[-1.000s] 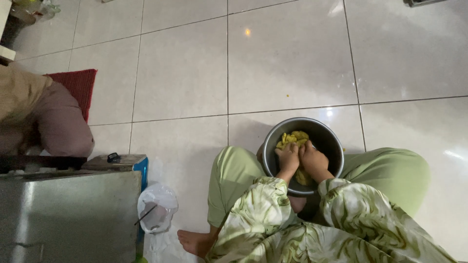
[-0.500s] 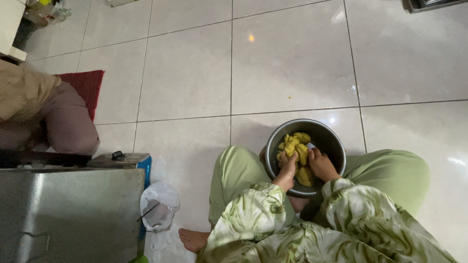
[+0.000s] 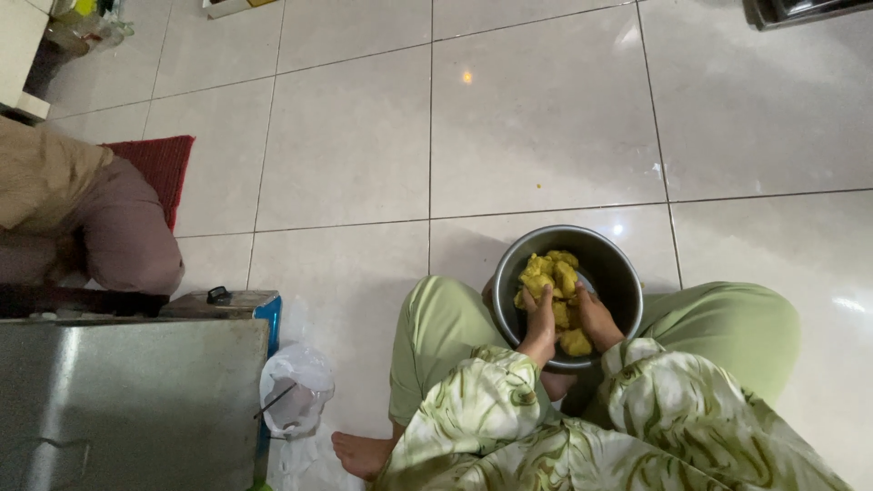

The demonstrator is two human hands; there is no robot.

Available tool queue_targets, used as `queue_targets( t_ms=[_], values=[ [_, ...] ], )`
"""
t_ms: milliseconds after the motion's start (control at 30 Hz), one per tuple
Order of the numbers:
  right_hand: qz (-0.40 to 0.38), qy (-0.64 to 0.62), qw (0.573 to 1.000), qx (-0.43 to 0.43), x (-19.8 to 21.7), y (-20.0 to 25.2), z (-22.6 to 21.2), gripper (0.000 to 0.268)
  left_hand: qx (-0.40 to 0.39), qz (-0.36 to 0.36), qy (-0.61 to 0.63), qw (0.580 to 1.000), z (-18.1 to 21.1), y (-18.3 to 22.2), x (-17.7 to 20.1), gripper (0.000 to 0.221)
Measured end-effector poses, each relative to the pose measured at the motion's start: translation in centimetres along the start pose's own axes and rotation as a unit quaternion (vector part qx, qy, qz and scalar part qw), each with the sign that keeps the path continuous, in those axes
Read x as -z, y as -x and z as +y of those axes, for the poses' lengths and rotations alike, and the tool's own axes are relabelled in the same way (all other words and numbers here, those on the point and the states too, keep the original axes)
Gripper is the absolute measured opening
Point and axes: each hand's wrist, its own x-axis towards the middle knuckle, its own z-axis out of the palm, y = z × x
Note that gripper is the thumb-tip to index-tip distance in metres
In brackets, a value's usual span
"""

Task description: Kneading a yellow dough in a metal bowl while sitting on the floor.

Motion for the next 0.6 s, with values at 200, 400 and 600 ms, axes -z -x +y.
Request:
queue_targets(
  t_ms=[200, 400, 600],
  values=[
    [0.142, -0.108, 0.983, 0.039, -1.2, 2.2, -2.2, 0.045, -0.179, 0.036, -0.006, 0.983, 2.6, 3.2, -2.3, 0.057],
    [0.199, -0.050, 0.966, 0.154, -1.6, 0.6, -4.9, 0.038, -0.208, 0.076, -0.012, 0.975, 1.2, -2.6, -2.1, 0.032],
    [0.205, 0.001, 0.967, 0.155, -2.4, -1.9, -3.4, 0.031, -0.240, 0.128, -0.012, 0.962, -0.6, -7.4, -1.1, 0.010]
  ],
)
